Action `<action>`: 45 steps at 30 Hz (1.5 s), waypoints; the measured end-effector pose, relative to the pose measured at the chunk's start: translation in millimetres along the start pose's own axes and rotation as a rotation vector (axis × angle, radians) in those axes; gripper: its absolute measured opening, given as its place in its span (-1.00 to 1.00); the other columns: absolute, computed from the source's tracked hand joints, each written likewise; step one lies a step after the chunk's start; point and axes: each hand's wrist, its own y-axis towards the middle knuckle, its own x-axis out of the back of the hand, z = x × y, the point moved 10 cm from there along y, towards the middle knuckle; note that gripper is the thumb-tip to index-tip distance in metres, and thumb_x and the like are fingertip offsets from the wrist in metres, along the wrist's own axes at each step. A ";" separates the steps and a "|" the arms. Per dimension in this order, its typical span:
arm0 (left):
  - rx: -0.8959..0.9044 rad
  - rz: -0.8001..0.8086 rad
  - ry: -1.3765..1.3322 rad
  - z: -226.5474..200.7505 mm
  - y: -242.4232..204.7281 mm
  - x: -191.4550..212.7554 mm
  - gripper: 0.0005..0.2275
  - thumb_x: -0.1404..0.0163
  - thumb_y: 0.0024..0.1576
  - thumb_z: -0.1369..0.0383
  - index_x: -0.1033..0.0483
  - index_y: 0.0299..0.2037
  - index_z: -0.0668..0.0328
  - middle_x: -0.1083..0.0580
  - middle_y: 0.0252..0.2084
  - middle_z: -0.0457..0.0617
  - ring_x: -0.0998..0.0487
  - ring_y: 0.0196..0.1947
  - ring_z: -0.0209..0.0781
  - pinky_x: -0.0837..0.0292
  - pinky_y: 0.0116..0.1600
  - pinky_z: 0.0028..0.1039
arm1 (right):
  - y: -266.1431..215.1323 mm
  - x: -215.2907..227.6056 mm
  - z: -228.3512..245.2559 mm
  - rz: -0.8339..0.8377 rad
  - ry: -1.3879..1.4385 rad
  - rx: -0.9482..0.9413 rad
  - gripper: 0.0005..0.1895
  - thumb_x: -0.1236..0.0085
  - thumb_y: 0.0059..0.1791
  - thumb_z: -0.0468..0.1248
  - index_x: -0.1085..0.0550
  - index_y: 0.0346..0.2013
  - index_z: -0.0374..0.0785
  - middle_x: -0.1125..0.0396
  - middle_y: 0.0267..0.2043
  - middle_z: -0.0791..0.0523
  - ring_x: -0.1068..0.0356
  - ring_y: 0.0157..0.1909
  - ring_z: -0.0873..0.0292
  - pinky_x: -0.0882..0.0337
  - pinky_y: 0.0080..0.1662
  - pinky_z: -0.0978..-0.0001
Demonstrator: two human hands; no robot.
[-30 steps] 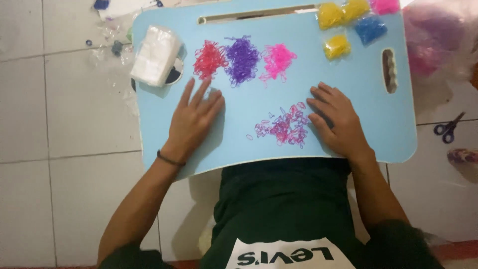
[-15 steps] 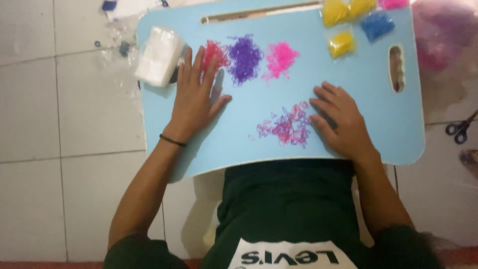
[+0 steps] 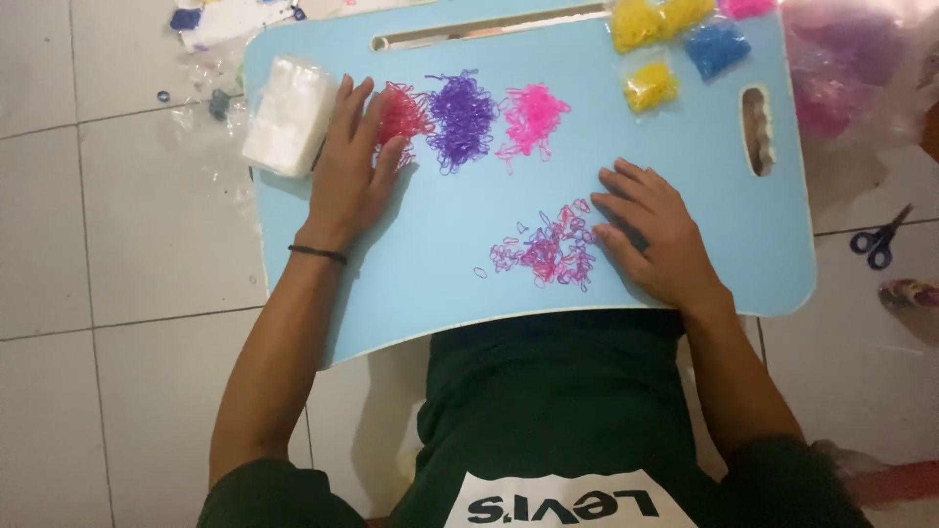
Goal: The person sorts small colored rubber bands by hand, shifting them on a portable desk to separate them into piles.
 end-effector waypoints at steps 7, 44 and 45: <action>-0.089 -0.026 0.039 -7.8 -2.0 -1.6 -0.59 -0.01 0.35 0.38 -0.29 0.38 0.26 -0.22 0.44 0.14 -0.05 0.52 0.18 -0.20 0.47 -0.06 | -1.8 1.7 0.3 0.003 0.014 -0.004 -0.63 -0.18 0.04 -0.24 -0.54 0.11 -0.33 -0.33 0.35 -0.05 -0.14 0.50 -0.09 -0.07 0.48 0.01; -0.624 0.087 -0.214 -104.9 -7.7 -89.3 -0.81 -0.07 0.13 0.50 -0.61 -0.07 0.09 -0.43 -0.16 0.04 -0.50 -0.17 0.07 -0.44 -0.09 -0.19 | -10.2 -10.0 -12.0 0.032 -0.204 0.148 -0.39 0.01 0.12 0.11 -0.39 0.37 -0.12 -0.23 0.43 -0.07 -0.15 0.50 -0.16 0.02 0.44 -0.22; -0.651 0.074 -0.207 -106.3 -10.8 -85.3 -0.78 -0.04 0.14 0.52 -0.59 -0.03 0.12 -0.44 -0.15 0.08 -0.49 -0.18 0.12 -0.43 -0.11 -0.15 | -10.7 -13.1 -10.6 0.039 -0.259 0.179 -0.37 -0.02 0.11 0.15 -0.39 0.38 -0.10 -0.24 0.42 -0.05 -0.16 0.49 -0.15 -0.01 0.43 -0.19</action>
